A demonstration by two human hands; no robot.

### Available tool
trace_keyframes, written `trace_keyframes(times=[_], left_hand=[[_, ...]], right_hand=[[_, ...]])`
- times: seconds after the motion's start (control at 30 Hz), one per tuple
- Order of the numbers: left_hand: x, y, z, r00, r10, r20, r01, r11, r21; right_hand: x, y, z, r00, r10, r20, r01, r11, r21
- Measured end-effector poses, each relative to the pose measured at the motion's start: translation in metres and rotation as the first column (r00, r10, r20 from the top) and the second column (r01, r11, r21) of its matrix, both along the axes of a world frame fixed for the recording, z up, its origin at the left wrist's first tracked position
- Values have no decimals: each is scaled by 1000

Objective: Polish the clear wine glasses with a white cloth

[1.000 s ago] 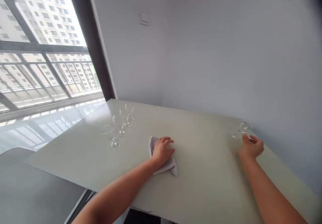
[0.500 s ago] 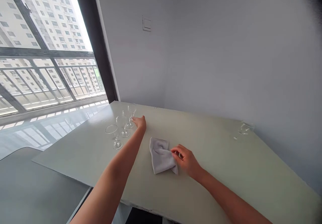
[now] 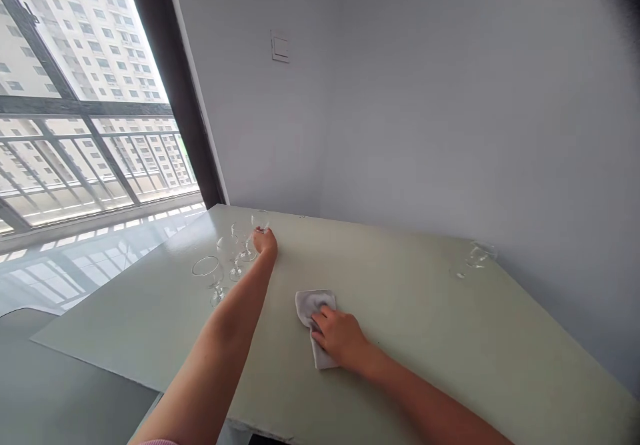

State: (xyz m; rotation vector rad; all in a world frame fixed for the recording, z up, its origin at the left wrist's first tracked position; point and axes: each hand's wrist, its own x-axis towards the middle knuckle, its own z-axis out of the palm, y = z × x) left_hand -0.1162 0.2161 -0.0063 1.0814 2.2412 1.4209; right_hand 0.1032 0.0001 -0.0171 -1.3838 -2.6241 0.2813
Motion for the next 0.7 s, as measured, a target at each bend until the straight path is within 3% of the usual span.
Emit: trace_keyframes(times=[0.13,0.2,0.27,0.37,0.43,0.47,0.5,0.57,0.63,0.7], left_hand=[[21,-19,-1,992,-126,6,127,991,-50],[36,-34,1,973,-229,-15,228,972,-52],[52,-53,5,940,-338,-52,335,941,-49],[69,-84,12,878,-464,-117,463,886,-43],[76,-103,14,831,-514,-211,513,856,-63],[79,-112,14,803,-527,-279,527,846,-80],[82,-120,13,770,-531,-354,534,840,-98],[89,-133,9,701,-520,-489,536,836,-120],[95,-142,4,656,-499,-567,534,837,-118],[101,-149,-1,615,-490,-618,537,834,-127]], right_hand=[[14,9,2,974,-44,-222,23,995,-99],[23,17,4,888,-158,-431,90,981,-174],[36,29,8,687,-331,-647,201,942,-268],[60,46,16,193,-552,-811,278,823,-495],[75,52,21,-75,-581,-811,233,780,-581],[80,54,23,-149,-560,-815,221,785,-579],[83,54,25,-184,-524,-832,231,799,-555],[81,49,28,-149,-440,-885,305,831,-465],[72,40,32,6,-386,-923,365,860,-357],[58,29,34,228,-349,-909,337,904,-262]])
